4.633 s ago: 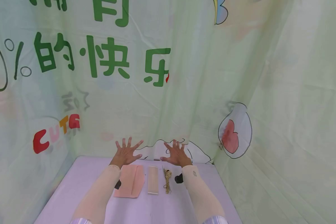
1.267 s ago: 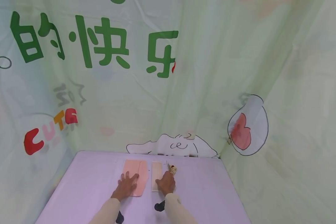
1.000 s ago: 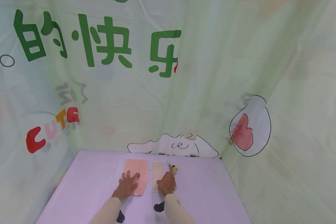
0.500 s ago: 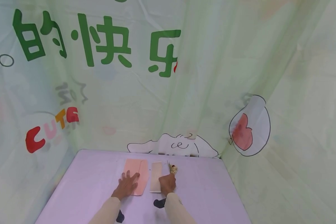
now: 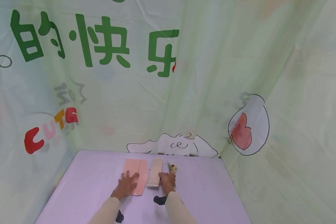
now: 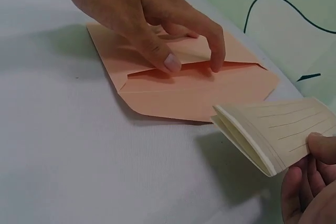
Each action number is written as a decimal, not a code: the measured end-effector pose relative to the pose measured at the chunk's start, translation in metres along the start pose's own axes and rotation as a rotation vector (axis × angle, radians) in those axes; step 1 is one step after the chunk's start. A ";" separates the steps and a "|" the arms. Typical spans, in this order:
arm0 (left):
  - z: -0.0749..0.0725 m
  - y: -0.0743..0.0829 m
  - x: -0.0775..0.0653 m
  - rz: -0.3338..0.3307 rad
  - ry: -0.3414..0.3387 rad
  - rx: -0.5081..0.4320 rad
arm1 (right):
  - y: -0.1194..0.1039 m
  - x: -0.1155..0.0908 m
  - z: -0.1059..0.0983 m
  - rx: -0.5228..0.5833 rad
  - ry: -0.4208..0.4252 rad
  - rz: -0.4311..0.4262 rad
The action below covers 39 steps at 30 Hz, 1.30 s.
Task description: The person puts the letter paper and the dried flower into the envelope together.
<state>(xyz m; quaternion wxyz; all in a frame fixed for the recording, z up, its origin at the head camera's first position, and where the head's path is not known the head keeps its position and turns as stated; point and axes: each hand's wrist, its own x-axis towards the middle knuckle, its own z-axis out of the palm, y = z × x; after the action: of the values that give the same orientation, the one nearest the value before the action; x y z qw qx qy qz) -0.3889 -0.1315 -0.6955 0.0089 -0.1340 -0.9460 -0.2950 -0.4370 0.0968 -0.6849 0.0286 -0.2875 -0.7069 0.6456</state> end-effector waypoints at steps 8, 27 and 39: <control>0.001 -0.005 -0.005 0.002 0.041 -0.032 | -0.010 -0.023 0.009 0.142 -0.105 -0.016; 0.010 -0.016 0.000 0.034 0.063 -0.076 | 0.021 -0.030 0.037 -0.029 -0.034 -0.063; 0.002 -0.004 0.008 -0.076 -0.019 -0.014 | 0.026 -0.019 0.057 -0.258 0.090 -0.178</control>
<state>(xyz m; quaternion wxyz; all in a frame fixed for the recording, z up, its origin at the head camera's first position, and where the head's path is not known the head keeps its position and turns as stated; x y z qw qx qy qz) -0.3973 -0.1317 -0.6989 -0.0125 -0.1008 -0.9483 -0.3007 -0.4350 0.0376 -0.7117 0.0801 -0.2536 -0.8047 0.5308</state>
